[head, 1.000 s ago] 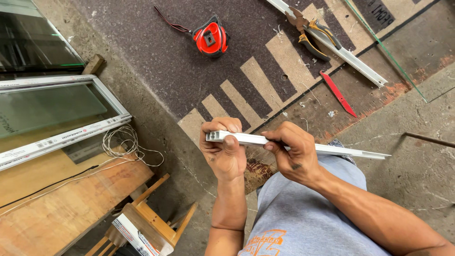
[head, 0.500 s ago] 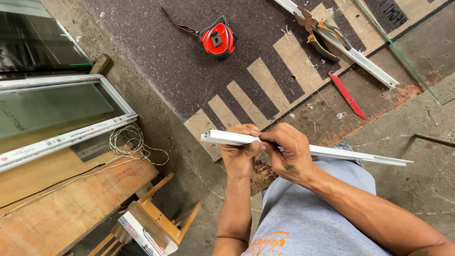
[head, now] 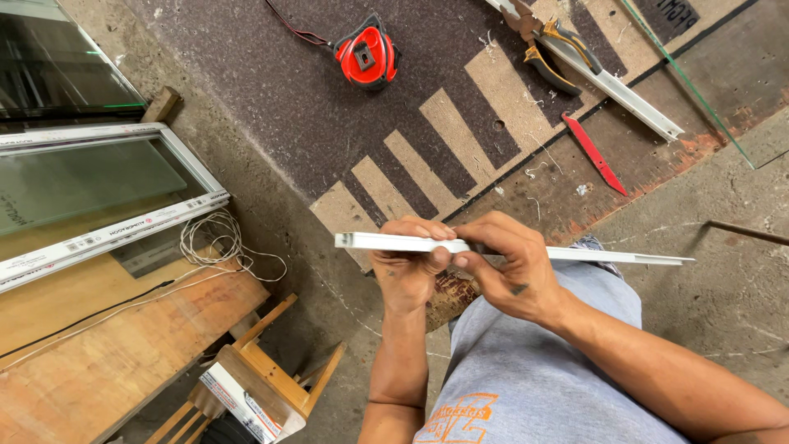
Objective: The person assembles aluminum window frame profiles by hand. They use pliers to remove a small internal piece from a profile, then insert a white plastic strip into the profile channel. The person also uses a red utility knife to score and trim the plastic strip along the profile.
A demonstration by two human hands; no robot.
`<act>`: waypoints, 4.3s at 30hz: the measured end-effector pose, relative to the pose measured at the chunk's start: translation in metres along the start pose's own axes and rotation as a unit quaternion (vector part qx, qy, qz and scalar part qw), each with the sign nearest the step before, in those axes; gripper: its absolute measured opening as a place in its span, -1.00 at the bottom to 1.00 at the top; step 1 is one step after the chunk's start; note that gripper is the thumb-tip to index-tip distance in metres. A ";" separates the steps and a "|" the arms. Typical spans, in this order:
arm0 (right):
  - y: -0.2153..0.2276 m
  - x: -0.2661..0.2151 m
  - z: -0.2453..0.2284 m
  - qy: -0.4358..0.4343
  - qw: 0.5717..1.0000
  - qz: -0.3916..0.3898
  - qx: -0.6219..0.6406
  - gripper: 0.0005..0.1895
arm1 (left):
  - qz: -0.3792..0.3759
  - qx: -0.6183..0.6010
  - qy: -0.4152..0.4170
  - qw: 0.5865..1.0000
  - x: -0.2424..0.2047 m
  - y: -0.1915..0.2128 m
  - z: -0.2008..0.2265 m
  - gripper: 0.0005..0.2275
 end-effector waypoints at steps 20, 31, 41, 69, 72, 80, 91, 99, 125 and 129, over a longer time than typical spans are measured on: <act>-0.029 0.016 0.013 0.077 0.992 0.059 -0.080 -0.83 | 0.085 -0.020 0.045 0.995 -0.008 0.008 -0.014 -0.75; -0.013 -0.002 0.010 -0.032 0.999 -0.012 -0.011 -0.73 | 0.073 -0.033 -0.013 0.997 -0.008 0.023 -0.008 -0.77; -0.020 0.005 0.018 0.056 0.991 0.032 -0.115 -0.81 | 0.102 -0.060 -0.001 0.993 -0.002 0.015 -0.009 -0.77; -0.017 0.003 0.015 0.032 0.988 0.016 -0.152 -0.80 | 0.061 -0.068 -0.043 0.995 -0.003 0.026 -0.010 -0.74; -0.018 0.010 0.015 0.080 0.982 0.030 -0.167 -0.83 | 0.074 -0.075 -0.050 0.993 -0.002 0.028 -0.013 -0.76; -0.016 0.035 0.000 0.215 0.957 0.049 -0.190 -0.82 | 0.071 -0.077 0.006 0.995 0.009 0.020 -0.013 -0.72; -0.002 0.033 -0.034 0.136 0.979 -0.004 -0.153 -0.60 | 0.018 -0.154 -0.017 0.988 0.011 0.002 -0.014 -0.78; 0.005 0.023 -0.026 0.042 0.988 0.018 -0.150 -0.71 | -0.011 -0.142 -0.035 0.989 0.009 -0.004 -0.016 -0.76; 0.020 0.023 -0.002 0.118 0.973 0.027 -0.198 -0.71 | -0.004 -0.139 -0.054 0.989 0.021 -0.009 -0.015 -0.76; 0.023 0.022 -0.006 0.087 0.982 0.008 -0.169 -0.77 | -0.004 -0.115 -0.051 0.992 0.014 -0.014 -0.010 -0.74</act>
Point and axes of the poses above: each hand's wrist, its own x-axis towards the middle knuckle, its own y-axis out of the back of the hand, z = x × y, the point moved 1 cm from there along x, towards the middle knuckle, and after that the axes turned 6 degrees about -x, right-handed, at the moved point
